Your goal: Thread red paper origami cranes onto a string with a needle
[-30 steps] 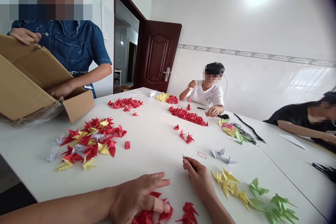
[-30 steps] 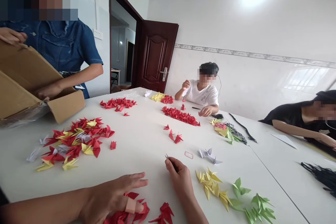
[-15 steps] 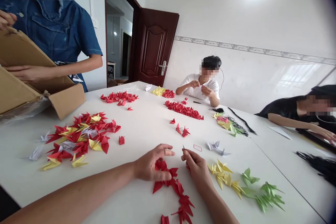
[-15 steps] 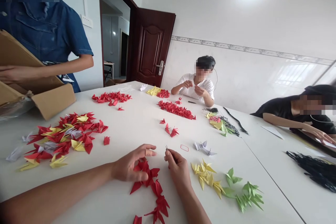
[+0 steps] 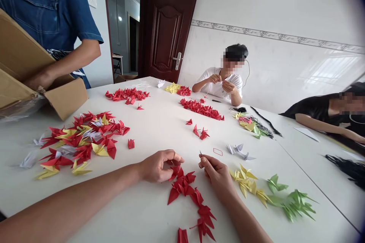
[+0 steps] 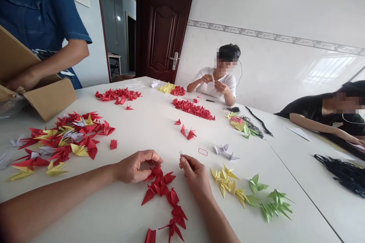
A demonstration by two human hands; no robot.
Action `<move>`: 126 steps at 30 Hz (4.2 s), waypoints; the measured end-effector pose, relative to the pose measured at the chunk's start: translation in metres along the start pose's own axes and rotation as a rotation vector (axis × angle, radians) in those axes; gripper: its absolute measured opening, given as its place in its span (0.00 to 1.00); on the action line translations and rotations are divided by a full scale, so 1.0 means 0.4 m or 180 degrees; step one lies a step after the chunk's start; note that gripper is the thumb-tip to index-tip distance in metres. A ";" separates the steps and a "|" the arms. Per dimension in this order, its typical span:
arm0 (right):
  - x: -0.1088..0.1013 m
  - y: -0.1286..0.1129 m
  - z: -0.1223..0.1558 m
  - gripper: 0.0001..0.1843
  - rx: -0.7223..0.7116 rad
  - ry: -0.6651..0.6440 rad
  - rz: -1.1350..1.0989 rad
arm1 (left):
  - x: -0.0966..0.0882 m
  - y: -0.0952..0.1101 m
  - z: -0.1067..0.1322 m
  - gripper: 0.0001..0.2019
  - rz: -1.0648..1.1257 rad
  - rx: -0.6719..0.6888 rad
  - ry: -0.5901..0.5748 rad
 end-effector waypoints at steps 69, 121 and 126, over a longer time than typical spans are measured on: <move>0.049 -0.028 0.011 0.15 -0.0929 0.0245 0.1629 | 0.041 -0.012 -0.101 0.16 -0.0443 0.0545 0.1050; 0.030 -0.016 0.013 0.22 -0.0400 0.0290 0.1211 | -0.189 -0.212 -0.106 0.11 0.0398 -0.0742 0.2780; 0.030 -0.016 0.017 0.22 -0.0330 0.0248 0.1194 | -0.300 -0.276 -0.099 0.11 0.0132 -0.1056 0.3564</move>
Point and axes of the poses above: each hand's wrist, its own z-axis away from the middle knuckle, its own x-axis out of the palm, y = z × x, the point moved 5 cm from there along -z, towards the middle knuckle, and after that the axes turned 7 degrees about x, right-handed, at the moved point
